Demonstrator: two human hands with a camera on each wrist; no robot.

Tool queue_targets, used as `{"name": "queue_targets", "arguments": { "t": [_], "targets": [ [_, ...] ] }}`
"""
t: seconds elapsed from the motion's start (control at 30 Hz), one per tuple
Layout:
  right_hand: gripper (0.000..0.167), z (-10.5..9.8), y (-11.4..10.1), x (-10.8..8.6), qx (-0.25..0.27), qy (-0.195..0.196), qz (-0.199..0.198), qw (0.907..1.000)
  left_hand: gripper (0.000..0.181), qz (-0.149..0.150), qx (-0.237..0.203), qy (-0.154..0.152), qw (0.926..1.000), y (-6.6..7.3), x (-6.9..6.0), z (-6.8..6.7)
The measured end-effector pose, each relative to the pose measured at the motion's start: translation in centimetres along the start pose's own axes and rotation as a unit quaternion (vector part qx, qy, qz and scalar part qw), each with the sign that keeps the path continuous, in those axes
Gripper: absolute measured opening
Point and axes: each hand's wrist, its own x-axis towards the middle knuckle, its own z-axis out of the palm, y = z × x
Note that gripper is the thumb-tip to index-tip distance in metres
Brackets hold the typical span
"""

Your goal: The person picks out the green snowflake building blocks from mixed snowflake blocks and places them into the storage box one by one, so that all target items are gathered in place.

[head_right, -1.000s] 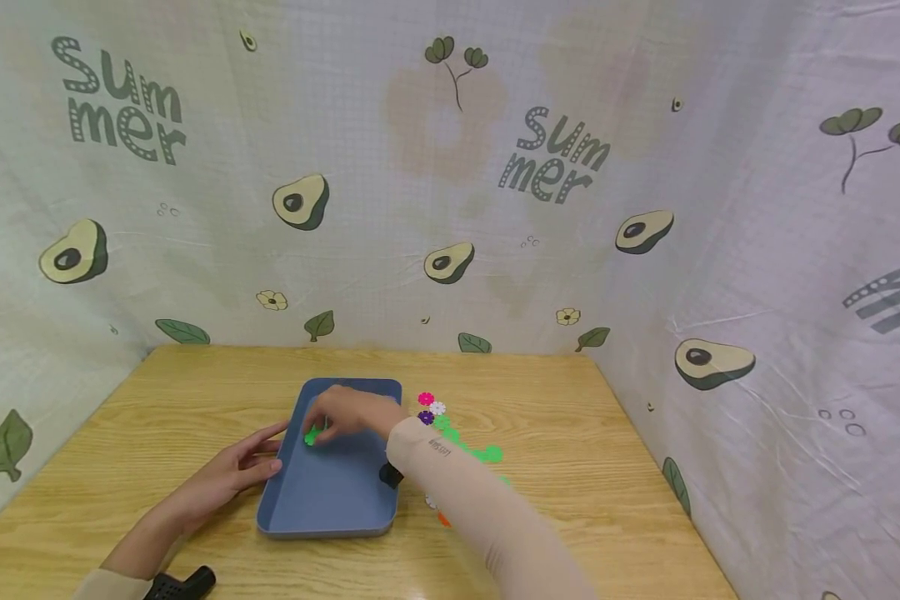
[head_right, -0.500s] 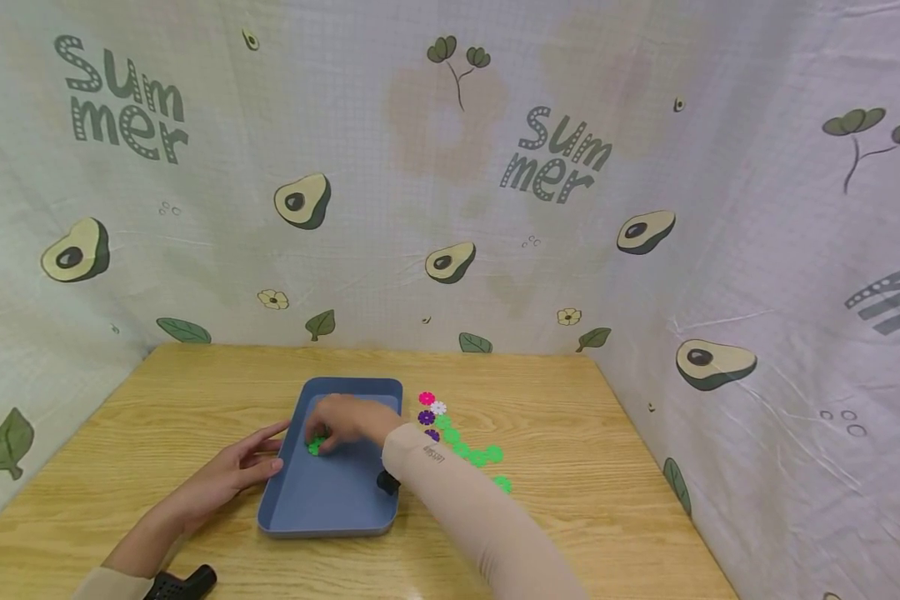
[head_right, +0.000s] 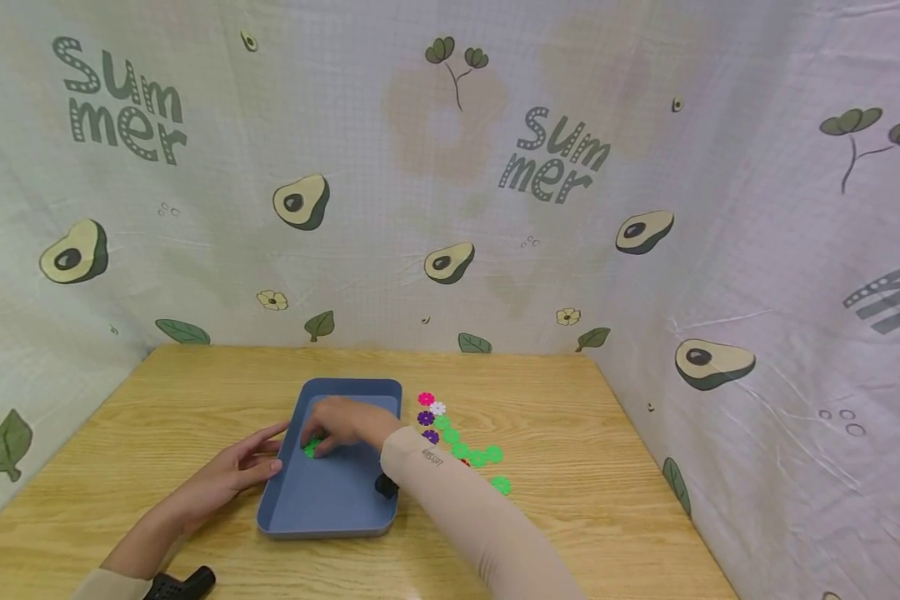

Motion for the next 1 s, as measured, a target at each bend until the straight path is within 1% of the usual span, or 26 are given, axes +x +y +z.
{"name": "queue_targets", "arguments": {
  "t": [0.43,0.8,0.9,1.0],
  "targets": [
    [0.028,0.05,-0.16,-0.08,0.017,0.007,0.003,0.9998,0.075,-0.003,-0.003,-0.007,1.0000,-0.16,-0.03,-0.15],
    [0.027,0.08,-0.17,0.26,0.008,0.003,0.002,1.0000,0.074,-0.001,-0.004,-0.009,1.0000,-0.30,-0.02,-0.13],
    [0.029,-0.01,-0.17,0.28,0.019,0.005,0.004,0.9998,0.074,0.000,-0.001,-0.007,1.0000,-0.29,-0.04,-0.17],
    [0.033,-0.50,-0.16,-0.10,0.031,0.014,0.007,0.9994,0.074,0.003,0.001,-0.007,1.0000,-0.20,-0.05,-0.23]
  ]
}}
